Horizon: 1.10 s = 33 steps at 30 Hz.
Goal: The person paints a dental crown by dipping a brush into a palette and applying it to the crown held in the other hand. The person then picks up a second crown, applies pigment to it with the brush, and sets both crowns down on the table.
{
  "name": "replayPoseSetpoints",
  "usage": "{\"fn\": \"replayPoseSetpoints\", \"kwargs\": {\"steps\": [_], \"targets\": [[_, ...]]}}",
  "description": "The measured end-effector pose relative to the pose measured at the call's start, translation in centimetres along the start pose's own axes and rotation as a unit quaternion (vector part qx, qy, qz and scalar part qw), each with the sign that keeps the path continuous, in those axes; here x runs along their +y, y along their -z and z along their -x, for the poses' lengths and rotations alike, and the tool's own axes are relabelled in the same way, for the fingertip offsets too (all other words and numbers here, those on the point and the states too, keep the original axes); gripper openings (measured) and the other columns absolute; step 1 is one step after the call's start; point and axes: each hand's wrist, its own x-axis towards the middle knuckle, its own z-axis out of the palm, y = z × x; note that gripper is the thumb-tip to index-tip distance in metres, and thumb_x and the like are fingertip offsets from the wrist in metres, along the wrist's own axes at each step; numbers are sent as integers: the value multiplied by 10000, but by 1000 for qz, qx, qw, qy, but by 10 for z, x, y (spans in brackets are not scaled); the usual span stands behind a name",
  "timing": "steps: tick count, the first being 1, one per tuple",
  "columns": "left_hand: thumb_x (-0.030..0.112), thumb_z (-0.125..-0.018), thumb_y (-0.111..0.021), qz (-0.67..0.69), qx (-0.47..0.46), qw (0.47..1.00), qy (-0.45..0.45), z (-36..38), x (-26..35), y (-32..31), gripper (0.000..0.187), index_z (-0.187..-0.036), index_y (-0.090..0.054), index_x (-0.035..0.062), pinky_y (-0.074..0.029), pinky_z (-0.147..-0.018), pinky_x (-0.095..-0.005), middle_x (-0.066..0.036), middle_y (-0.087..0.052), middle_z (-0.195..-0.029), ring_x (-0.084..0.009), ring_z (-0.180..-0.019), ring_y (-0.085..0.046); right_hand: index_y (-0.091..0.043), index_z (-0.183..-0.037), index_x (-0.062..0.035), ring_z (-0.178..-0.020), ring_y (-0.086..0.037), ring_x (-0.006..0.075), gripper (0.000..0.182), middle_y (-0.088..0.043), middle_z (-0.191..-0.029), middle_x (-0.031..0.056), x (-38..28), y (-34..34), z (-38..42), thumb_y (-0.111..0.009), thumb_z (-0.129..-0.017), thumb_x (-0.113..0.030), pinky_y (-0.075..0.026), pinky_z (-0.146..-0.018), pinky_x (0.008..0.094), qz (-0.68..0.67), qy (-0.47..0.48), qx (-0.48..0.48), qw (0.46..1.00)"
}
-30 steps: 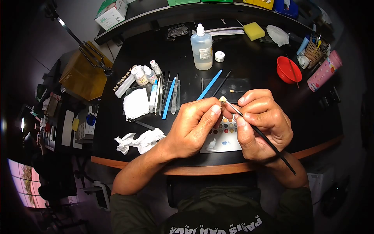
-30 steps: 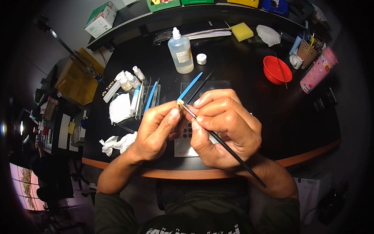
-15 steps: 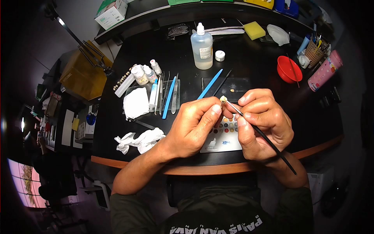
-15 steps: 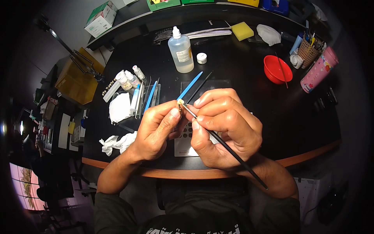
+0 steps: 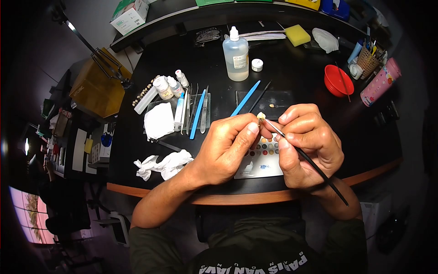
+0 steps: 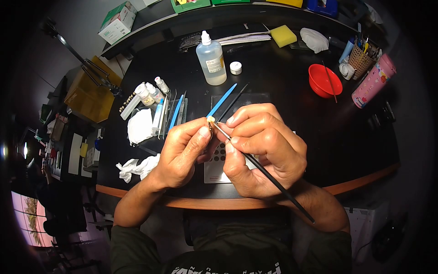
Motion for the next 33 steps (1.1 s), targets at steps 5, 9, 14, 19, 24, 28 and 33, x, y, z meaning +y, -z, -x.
{"fn": "replayPoseSetpoints", "kwargs": {"steps": [5, 9, 14, 19, 24, 28, 33], "targets": [[186, -1144, -472, -6, 3, 1000, -4, 0, 2, -1, 341, -1081, -734, -23, -456, -662, -287, -39, -605, -781, -96, -706, -524, -623, -931, 9, -942, -707, 306, 156, -685, -877, 145, 0, 0, 0, -718, -841, 95, -599, -796, 399, -4, 2, 2, 1000], [179, -1142, -477, -15, 6, 1000, -15, 0, 2, -1, 335, -1081, -734, -27, -471, -677, -289, -60, -652, -823, -101, -726, -551, -624, -934, 11, -941, -706, 303, 156, -685, -877, 146, 0, 0, 0, -717, -843, 97, -598, -797, 396, -13, -1, 9, 1000], [177, -1141, -481, -12, 5, 1000, -14, 0, 3, -1, 334, -1087, -735, -33, -477, -688, -288, -71, -675, -851, -103, -738, -563, -626, -939, 9, -940, -707, 301, 162, -688, -880, 145, -1, 0, -1, -723, -846, 100, -598, -806, 395, -8, -1, 8, 1000], [178, -1140, -483, -7, -1, 1000, -7, 0, 2, 0, 334, -1088, -734, -36, -478, -692, -287, -72, -679, -860, -104, -744, -565, -628, -942, 8, -945, -710, 303, 165, -695, -888, 148, -1, -1, -1, -728, -848, 99, -599, -812, 394, -5, -2, 5, 1000], [178, -1140, -485, 1, 4, 1000, -8, 0, 1, -1, 334, -1074, -730, -38, -478, -690, -287, -71, -677, -857, -104, -742, -564, -629, -942, 9, -948, -711, 303, 163, -697, -890, 148, 0, 0, 0, -725, -847, 99, -601, -814, 393, -3, 0, 2, 1000], [180, -1141, -486, -4, 4, 1000, -7, 0, 2, -1, 333, -1065, -729, -36, -476, -686, -288, -70, -674, -850, -102, -735, -561, -629, -942, 8, -961, -707, 302, 163, -696, -890, 147, 0, 0, 0, -718, -842, 101, -600, -815, 388, -8, -3, 2, 1000], [181, -1141, -486, -6, 1, 1000, -3, 0, 2, 0, 334, -1064, -730, -33, -474, -681, -288, -68, -667, -841, -102, -728, -555, -629, -943, 9, -971, -704, 299, 166, -693, -889, 145, -1, 0, 1, -715, -837, 103, -599, -813, 385, -9, -6, 3, 1000]]}}
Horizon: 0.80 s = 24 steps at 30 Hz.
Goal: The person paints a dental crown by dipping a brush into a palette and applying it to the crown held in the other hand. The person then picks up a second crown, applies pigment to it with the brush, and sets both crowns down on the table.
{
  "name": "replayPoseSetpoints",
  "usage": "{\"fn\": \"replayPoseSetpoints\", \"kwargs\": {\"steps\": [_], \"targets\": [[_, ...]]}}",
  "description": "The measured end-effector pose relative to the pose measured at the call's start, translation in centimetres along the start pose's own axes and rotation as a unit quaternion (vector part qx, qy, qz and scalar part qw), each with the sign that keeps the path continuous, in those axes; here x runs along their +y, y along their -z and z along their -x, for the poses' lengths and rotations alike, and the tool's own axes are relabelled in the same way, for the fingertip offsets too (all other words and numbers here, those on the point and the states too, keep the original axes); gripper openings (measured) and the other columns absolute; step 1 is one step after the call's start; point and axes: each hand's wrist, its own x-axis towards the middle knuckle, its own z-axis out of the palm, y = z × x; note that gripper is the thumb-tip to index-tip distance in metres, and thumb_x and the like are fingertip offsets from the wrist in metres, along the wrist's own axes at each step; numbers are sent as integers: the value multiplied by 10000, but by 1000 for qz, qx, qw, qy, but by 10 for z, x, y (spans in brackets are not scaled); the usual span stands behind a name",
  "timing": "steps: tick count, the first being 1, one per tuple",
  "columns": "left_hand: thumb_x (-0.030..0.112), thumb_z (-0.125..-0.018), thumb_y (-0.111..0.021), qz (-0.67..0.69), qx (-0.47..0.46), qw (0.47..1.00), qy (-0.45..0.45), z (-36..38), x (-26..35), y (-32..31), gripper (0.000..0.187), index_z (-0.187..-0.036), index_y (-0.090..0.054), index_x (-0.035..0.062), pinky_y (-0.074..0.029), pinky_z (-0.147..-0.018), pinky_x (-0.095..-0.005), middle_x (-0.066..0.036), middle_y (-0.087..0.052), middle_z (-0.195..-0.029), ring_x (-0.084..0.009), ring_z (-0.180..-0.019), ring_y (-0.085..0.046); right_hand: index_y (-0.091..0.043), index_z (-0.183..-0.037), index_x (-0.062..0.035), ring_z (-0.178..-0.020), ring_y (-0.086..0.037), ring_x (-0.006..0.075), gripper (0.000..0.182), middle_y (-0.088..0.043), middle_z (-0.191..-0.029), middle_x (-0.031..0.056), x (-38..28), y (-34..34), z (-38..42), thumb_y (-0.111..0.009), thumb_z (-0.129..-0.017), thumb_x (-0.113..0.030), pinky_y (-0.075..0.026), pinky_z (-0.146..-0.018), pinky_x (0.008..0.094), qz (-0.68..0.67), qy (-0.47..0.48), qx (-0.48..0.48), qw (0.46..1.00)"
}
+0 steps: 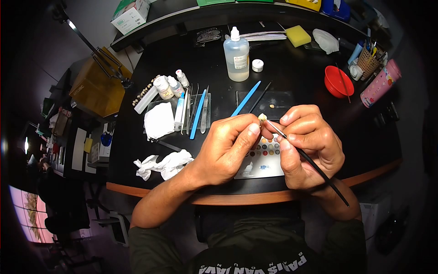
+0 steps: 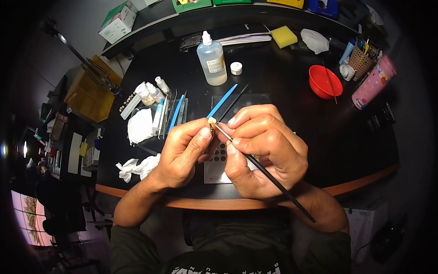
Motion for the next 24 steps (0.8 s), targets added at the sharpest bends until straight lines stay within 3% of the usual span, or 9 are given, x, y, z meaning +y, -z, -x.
{"fn": "replayPoseSetpoints", "kwargs": {"steps": [6, 15, 24], "targets": [[184, -1140, -486, -4, 7, 1000, -9, 0, 1, -2, 335, -1065, -732, -31, -466, -665, -287, -63, -656, -838, -95, -721, -546, -623, -937, 8, -958, -703, 297, 169, -690, -887, 142, 0, 0, -1, -706, -829, 110, -598, -807, 388, 1, 4, -2, 1000], [280, -1164, -447, 101, -15, 992, 75, 0, 0, 2, 390, -1083, -716, 9, -408, -582, -226, 15, -549, -745, -48, -652, -502, -634, -904, 2, -932, -705, 299, 180, -688, -855, 132, -1, -1, -1, -704, -789, 121, -596, -797, 382, 0, -3, 1, 1000], [278, -1158, -473, 103, -5, 993, 52, -2, 0, 1, 394, -1139, -739, -12, -401, -581, -215, 25, -594, -744, -37, -641, -493, -731, -863, -37, -918, -687, 282, 231, -727, -844, 69, -7, -7, -3, -785, -680, 93, -580, -803, 363, 27, 10, -41, 999]]}}
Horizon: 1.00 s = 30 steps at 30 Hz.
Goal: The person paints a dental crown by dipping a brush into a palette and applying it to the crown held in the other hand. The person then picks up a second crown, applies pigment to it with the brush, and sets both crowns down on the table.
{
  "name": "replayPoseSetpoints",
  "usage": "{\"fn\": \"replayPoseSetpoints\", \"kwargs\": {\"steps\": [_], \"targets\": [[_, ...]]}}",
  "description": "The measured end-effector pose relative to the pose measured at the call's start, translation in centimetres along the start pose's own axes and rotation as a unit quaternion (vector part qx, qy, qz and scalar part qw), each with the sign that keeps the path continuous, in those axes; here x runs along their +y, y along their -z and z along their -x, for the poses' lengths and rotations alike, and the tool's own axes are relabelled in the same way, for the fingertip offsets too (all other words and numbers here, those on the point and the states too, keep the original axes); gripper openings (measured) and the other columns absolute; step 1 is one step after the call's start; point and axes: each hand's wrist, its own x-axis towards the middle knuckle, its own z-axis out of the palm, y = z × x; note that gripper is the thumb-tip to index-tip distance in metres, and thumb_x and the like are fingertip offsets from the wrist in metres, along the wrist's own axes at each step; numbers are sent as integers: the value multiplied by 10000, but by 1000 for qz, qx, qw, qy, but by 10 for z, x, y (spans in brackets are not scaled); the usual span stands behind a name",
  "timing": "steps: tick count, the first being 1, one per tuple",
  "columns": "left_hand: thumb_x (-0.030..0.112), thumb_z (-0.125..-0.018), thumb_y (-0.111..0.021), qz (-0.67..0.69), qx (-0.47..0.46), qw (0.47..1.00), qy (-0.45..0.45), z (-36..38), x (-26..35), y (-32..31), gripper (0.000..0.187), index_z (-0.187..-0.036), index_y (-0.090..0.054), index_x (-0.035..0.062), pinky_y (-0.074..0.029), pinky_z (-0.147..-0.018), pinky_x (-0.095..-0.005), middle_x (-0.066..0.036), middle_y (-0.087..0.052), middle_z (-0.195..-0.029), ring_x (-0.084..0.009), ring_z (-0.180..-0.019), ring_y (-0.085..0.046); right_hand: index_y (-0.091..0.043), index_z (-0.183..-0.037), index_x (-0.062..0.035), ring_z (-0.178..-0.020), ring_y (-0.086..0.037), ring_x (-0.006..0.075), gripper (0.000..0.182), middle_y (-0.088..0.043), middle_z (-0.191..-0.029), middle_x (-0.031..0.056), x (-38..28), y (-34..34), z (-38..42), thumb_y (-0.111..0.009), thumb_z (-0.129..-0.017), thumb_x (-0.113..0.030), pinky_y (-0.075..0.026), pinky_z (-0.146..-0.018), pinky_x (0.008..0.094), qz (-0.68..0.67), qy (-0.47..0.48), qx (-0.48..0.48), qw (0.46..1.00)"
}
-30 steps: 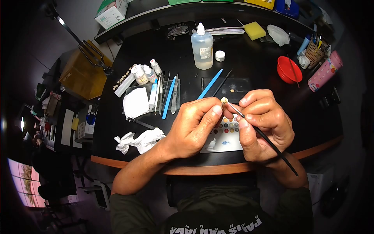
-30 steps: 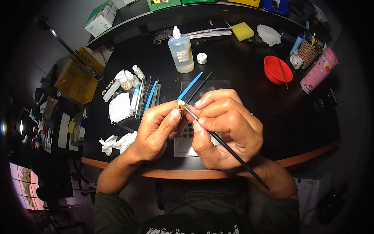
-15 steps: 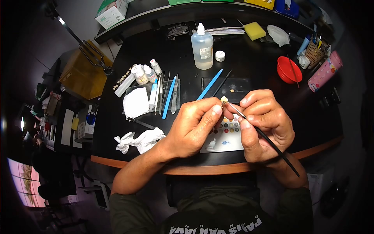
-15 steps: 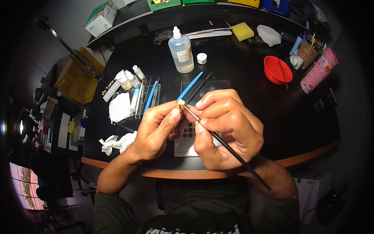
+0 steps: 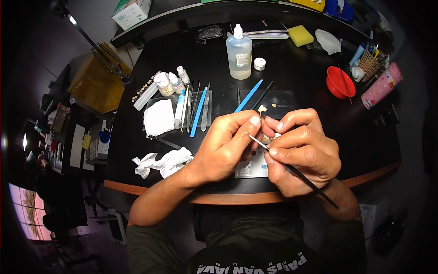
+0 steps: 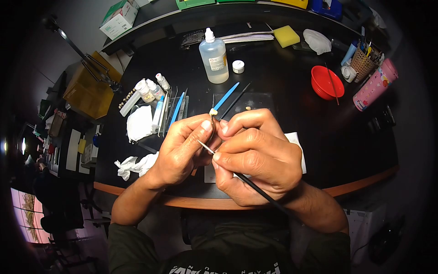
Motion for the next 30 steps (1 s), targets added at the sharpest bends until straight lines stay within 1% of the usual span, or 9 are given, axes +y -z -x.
{"fn": "replayPoseSetpoints", "kwargs": {"steps": [3, 7, 10, 12, 13, 15, 18, 24, 30], "targets": [[327, -1152, -496, -19, 2, 1000, -2, 0, 2, -2, 372, -1180, -687, 9, -298, -537, -202, 41, -545, -765, -15, -611, -417, -720, -841, -37, -925, -684, 291, 221, -710, -828, 66, -1, -1, 0, -789, -670, 84, -583, -807, 369, -2, 0, -9, 1000], [315, -1154, -499, -37, 8, 999, -18, 0, 0, -3, 358, -1172, -686, 10, -321, -538, -201, 32, -559, -781, -14, -614, -431, -683, -883, -21, -928, -679, 294, 213, -688, -823, 82, 0, 5, 1, -770, -715, 77, -595, -811, 382, -37, -12, -6, 999], [302, -1155, -502, -46, 12, 998, -32, 1, -2, -5, 350, -1152, -691, 8, -334, -535, -195, 27, -565, -791, -14, -615, -441, -648, -932, -9, -940, -676, 293, 203, -675, -838, 101, 3, 2, 7, -735, -771, 79, -601, -808, 390, -47, -32, 38, 998], [293, -1157, -503, -45, 17, 998, -35, 2, -3, -7, 346, -1134, -695, 6, -341, -533, -192, 21, -571, -802, -13, -617, -448, -625, -938, -5, -932, -683, 291, 186, -669, -852, 114, 5, 1, 8, -716, -801, 83, -600, -799, 391, -39, -25, 60, 997], [278, -1156, -504, -44, 20, 998, -32, 2, -3, -8, 348, -1119, -707, -3, -378, -572, -208, 8, -585, -793, -31, -653, -482, -614, -941, -3, -928, -686, 290, 179, -665, -859, 120, 6, 1, 9, -706, -816, 85, -600, -794, 392, -34, -22, 71, 997], [247, -1156, -507, -42, 24, 999, -26, 2, -2, -9, 354, -1090, -731, -19, -453, -651, -240, -18, -612, -774, -66, -726, -550, -609, -929, -2, -912, -691, 289, 178, -662, -860, 123, 9, 3, 8, -708, -814, 91, -599, -790, 390, -16, 2, 71, 997], [258, -1156, -516, -30, 27, 999, -5, 3, -3, -10, 360, -1089, -729, -25, -463, -668, -237, -19, -618, -788, -66, -751, -566, -604, -902, -7, -905, -700, 294, 179, -664, -855, 125, 10, 4, 7, -726, -810, 86, -599, -781, 392, -1, -1, 70, 998], [257, -1156, -521, -21, 39, 998, -35, 2, -4, -16, 360, -1081, -720, -34, -474, -673, -236, -11, -625, -808, -59, -754, -563, -609, -888, -17, -909, -707, 297, 191, -674, -851, 124, 10, 2, 9, -744, -800, 86, -598, -773, 396, 1, -19, 74, 997], [260, -1159, -512, -27, 25, 999, 1, 4, -3, -10, 359, -1049, -716, -14, -442, -628, -226, -9, -621, -802, -49, -716, -537, -610, -885, -19, -901, -710, 299, 197, -680, -846, 123, 9, 4, 6, -745, -791, 90, -599, -766, 399, 9, -8, 67, 998]]}}
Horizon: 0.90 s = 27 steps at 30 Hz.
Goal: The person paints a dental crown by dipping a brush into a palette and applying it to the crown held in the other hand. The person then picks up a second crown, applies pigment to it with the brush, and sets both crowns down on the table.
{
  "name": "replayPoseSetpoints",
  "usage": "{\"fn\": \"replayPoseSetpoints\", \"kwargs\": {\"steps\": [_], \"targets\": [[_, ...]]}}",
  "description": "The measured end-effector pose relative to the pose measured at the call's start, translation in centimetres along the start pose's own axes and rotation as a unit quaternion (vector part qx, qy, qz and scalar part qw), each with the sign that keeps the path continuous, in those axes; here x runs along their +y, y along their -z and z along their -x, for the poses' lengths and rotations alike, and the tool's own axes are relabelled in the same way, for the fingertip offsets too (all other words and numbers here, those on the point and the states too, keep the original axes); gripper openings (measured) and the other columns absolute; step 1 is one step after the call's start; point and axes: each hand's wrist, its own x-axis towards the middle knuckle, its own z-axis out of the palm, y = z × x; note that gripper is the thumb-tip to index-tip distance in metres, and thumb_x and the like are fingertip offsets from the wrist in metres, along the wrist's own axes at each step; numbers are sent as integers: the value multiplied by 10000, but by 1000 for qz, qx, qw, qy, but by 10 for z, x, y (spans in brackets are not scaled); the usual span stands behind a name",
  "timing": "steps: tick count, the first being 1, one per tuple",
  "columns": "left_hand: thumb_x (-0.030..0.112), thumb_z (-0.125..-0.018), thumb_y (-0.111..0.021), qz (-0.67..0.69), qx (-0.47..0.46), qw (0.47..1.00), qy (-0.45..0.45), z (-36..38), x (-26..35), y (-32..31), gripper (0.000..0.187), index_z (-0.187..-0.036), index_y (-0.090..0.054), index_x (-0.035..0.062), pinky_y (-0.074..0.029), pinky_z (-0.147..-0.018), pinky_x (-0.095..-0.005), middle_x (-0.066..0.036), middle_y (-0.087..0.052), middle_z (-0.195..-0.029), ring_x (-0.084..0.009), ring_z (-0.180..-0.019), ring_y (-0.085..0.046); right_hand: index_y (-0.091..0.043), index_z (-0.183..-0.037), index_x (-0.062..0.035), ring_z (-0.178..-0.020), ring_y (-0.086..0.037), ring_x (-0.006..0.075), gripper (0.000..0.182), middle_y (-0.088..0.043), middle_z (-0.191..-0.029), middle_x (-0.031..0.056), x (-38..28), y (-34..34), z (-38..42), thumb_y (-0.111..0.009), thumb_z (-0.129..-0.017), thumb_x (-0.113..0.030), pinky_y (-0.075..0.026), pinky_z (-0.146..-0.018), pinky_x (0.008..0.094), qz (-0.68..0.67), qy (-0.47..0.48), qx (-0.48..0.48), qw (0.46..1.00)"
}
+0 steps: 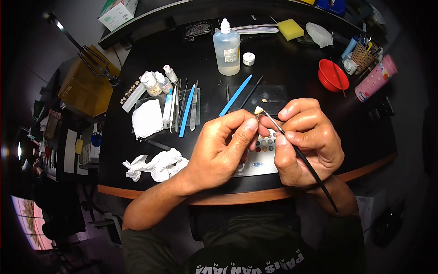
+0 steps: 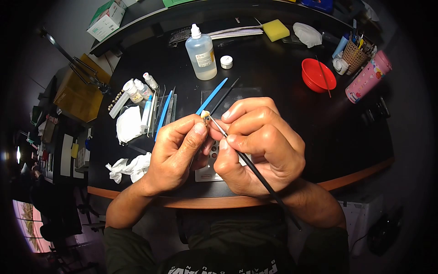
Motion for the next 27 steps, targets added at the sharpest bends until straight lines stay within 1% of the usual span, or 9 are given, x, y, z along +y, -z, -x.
{"fn": "replayPoseSetpoints", "kwargs": {"steps": [3, 9, 15, 27], "targets": [[263, -1160, -506, 8, 6, 1000, -21, -1, -2, -3, 360, -1047, -719, -4, -419, -595, -222, -4, -614, -790, -41, -679, -517, -611, -884, -19, -900, -710, 298, 198, -681, -845, 121, 0, 0, 0, -744, -789, 92, -600, -764, 399, 1, -3, -1, 1000], [259, -1159, -504, 12, 0, 1000, 7, 0, 1, 0, 356, -1048, -721, 0, -408, -577, -218, 0, -610, -785, -34, -653, -505, -621, -889, -18, -898, -711, 298, 198, -684, -843, 120, -1, 1, -2, -743, -782, 95, -600, -764, 398, 6, 4, -8, 1000], [265, -1160, -500, 7, 1, 1000, -2, 0, 0, -1, 363, -1056, -723, -1, -405, -572, -218, -2, -610, -784, -33, -650, -502, -628, -891, -16, -900, -713, 300, 196, -688, -844, 120, -1, 0, -1, -737, -777, 100, -599, -767, 396, 2, 0, -7, 1000], [261, -1159, -502, -1, 0, 1000, -6, 0, 2, -1, 370, -1059, -721, -20, -456, -659, -238, -12, -613, -787, -61, -744, -553, -617, -882, -20, -898, -711, 298, 197, -679, -835, 116, -1, 1, -2, -736, -779, 98, -596, -766, 395, 4, -1, -10, 1000]]}}
